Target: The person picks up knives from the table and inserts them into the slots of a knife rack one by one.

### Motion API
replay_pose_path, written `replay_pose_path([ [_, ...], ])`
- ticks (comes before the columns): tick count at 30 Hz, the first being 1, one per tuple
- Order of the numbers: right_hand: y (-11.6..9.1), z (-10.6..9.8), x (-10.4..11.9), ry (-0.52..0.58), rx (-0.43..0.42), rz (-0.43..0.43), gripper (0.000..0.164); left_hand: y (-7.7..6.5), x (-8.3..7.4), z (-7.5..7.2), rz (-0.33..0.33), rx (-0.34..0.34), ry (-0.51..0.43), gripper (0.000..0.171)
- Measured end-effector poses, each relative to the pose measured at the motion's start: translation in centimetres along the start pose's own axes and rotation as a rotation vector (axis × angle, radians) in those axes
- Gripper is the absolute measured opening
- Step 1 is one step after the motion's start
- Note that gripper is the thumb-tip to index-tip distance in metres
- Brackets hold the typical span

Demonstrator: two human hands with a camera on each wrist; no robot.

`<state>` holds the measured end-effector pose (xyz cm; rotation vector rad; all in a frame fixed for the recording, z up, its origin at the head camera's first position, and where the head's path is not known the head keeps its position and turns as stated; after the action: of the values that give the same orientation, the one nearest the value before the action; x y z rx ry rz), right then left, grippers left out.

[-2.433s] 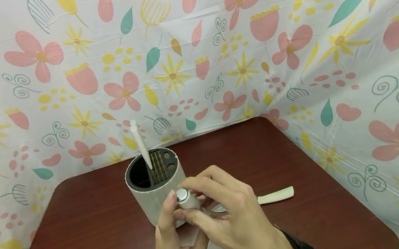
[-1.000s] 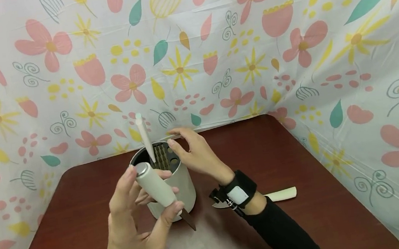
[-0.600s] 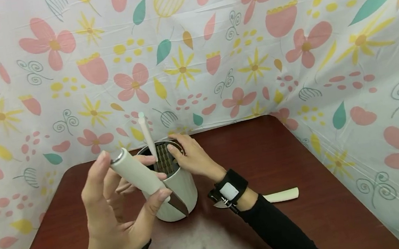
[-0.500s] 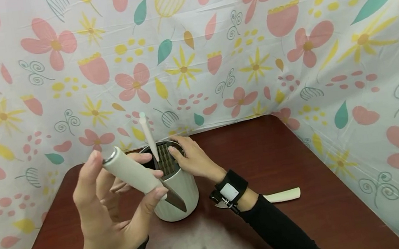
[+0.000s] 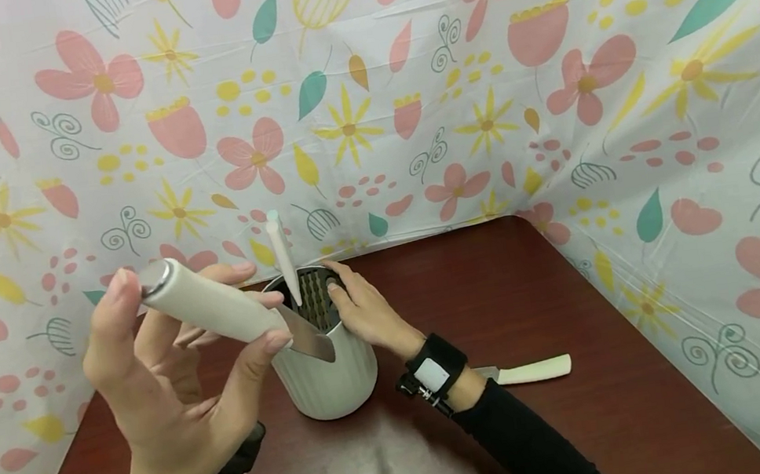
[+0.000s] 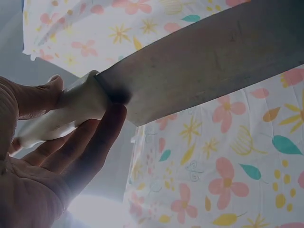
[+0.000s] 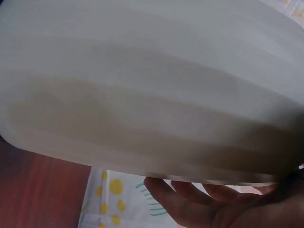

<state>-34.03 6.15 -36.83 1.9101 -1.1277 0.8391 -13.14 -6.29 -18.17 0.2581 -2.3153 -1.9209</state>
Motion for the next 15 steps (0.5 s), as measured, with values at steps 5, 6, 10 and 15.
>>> replay_pose_path([
  [5,-0.5,0.3,-0.7,0.001,-0.049,0.049,0.044,0.4,0.3,-0.3,-0.028,-0.007,0.006,0.077],
  [6,-0.5,0.3,-0.7,0.000,-0.053,0.049,0.044,0.6,0.3,-0.3,-0.035,-0.010,0.008,0.076],
  [10,-0.4,0.2,-0.5,-0.005,-0.063,0.029,0.045,1.4,0.4,-0.2,-0.068,-0.013,0.006,0.069],
  [15,-0.5,0.2,-0.3,0.006,-0.062,0.030,0.047,2.1,0.6,0.2,-0.086,0.010,0.034,0.064],
])
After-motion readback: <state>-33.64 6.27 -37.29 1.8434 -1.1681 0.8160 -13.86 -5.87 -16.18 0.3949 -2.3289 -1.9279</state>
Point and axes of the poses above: each hand's wrist, its own y-axis towards the middle knuckle, its own z-axis out of the palm, x = y × z, the point moved 8 cm from there along y, towards the middle knuckle, and after that the axes turned 1 degree about -z, right-handed, at the moved point
